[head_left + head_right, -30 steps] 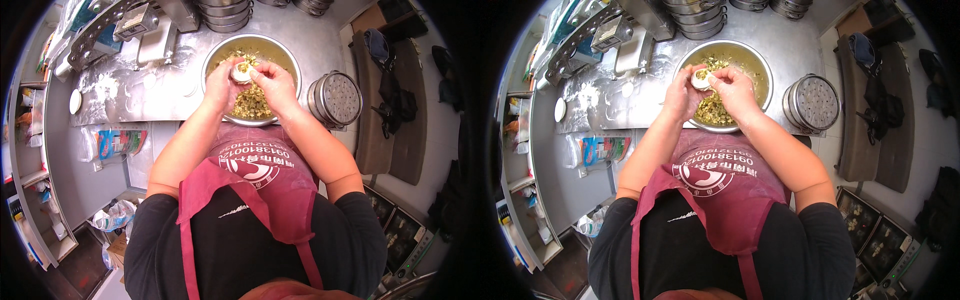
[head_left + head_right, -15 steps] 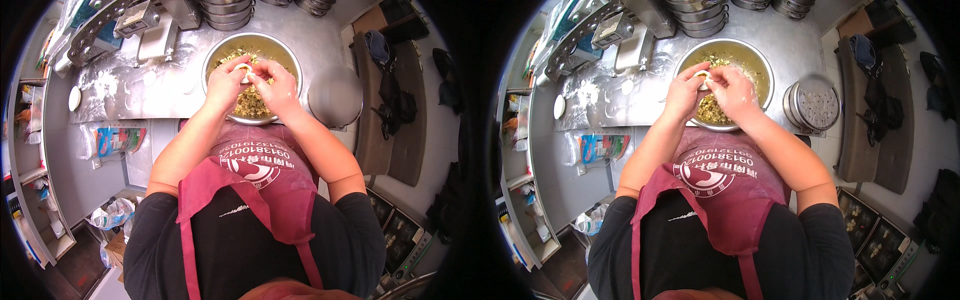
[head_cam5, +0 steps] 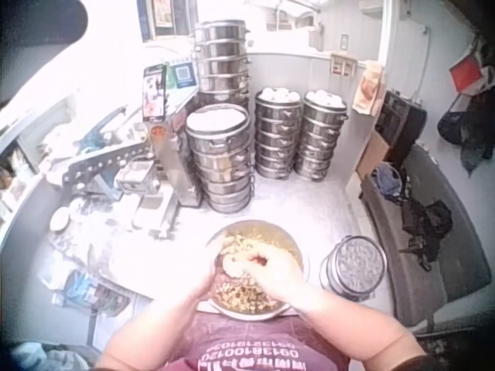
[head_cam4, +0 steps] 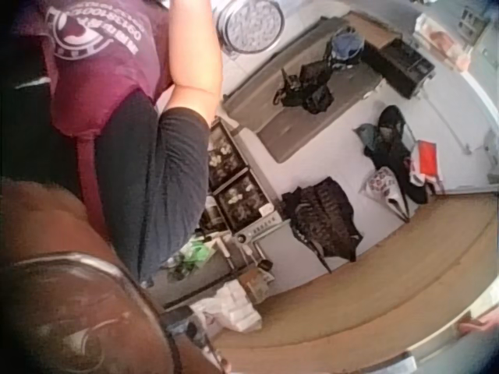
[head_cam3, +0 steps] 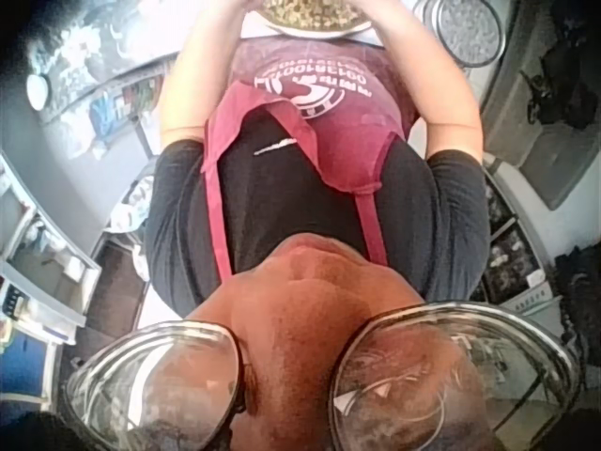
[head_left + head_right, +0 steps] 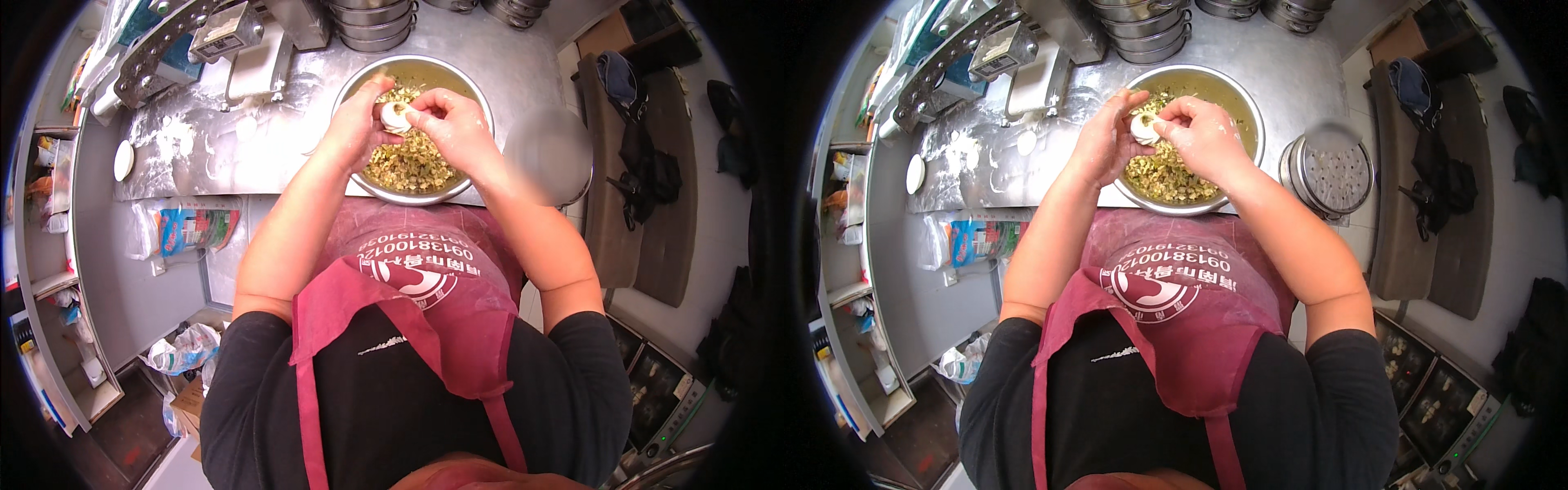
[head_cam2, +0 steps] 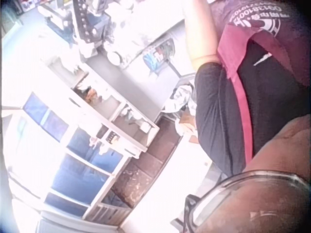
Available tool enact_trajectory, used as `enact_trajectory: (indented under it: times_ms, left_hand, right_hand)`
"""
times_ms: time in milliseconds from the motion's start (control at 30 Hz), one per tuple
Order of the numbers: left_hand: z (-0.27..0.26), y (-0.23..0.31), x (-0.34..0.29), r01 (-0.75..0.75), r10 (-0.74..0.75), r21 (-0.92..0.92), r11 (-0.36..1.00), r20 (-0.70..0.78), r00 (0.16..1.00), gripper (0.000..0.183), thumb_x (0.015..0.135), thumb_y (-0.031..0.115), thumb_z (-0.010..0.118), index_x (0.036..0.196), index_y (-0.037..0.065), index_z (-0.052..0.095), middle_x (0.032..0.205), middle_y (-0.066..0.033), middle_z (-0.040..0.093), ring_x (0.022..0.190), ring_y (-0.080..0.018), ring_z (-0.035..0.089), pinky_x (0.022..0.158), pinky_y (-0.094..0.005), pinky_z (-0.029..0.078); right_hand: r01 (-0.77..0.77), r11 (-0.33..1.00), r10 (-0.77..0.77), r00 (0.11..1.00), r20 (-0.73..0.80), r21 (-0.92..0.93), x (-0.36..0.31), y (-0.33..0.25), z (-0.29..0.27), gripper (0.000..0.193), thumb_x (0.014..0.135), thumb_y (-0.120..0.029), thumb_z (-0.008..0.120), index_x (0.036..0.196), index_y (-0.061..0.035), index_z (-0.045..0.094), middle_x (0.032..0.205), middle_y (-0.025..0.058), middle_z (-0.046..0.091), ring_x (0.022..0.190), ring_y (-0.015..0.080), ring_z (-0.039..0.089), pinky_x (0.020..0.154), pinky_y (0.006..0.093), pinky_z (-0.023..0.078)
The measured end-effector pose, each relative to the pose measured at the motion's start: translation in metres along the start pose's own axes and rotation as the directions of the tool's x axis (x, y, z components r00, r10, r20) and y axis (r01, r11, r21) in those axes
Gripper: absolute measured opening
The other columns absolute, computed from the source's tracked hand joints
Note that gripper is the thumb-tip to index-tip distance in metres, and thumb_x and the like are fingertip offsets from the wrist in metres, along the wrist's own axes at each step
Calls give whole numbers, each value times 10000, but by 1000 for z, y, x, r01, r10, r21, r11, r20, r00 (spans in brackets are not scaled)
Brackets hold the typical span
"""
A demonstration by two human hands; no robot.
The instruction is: The person fills small dough wrappers with a chopped vegetable and meat mixture, folds them into dumplings, and places them into a steamer basket. The process is repeated multiple times in a continuous assembly line.
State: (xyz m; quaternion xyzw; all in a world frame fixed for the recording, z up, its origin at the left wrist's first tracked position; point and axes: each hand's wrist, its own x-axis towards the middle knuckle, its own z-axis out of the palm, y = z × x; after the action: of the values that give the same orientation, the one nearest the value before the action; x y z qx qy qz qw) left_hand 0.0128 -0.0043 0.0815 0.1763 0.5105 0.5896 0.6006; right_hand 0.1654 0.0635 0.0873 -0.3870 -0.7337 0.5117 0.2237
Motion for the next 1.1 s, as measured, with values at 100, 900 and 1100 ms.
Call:
enact_trajectory:
  times_ms: [100, 900, 1100]
  left_hand:
    - [-4, -27, 10, 46, -59, -211, 976, -57, 997, 584, 988, 545, 311, 1113, 37, 570, 922, -87, 636, 773, -176, 593, 573, -353, 477]
    - [0, -8, -2, 108, -107, 282, 953, -18, 994, 682, 966, 634, 240, 955, 73, 627, 691, 2, 607, 449, -69, 479, 391, -199, 359]
    - [0, -16, 6, 68, -36, 468, 881, -78, 996, 675, 971, 622, 249, 902, 72, 634, 658, 5, 593, 421, -74, 465, 371, -206, 348]
  right_hand:
    - [32, 997, -26, 996, -85, 67, -4, 10, 9, 160, 806, -111, 688, 932, -13, 671, 852, 98, 658, 766, 192, 619, 733, 317, 495]
    - [136, 958, -146, 989, -21, -253, -13, -2, 9, 116, 838, -151, 637, 893, -54, 670, 906, 154, 670, 844, 338, 643, 753, 419, 500]
    - [224, 934, -250, 967, -58, -280, -15, 3, 17, 119, 828, -136, 659, 891, -35, 665, 851, 132, 665, 797, 305, 648, 724, 385, 509]
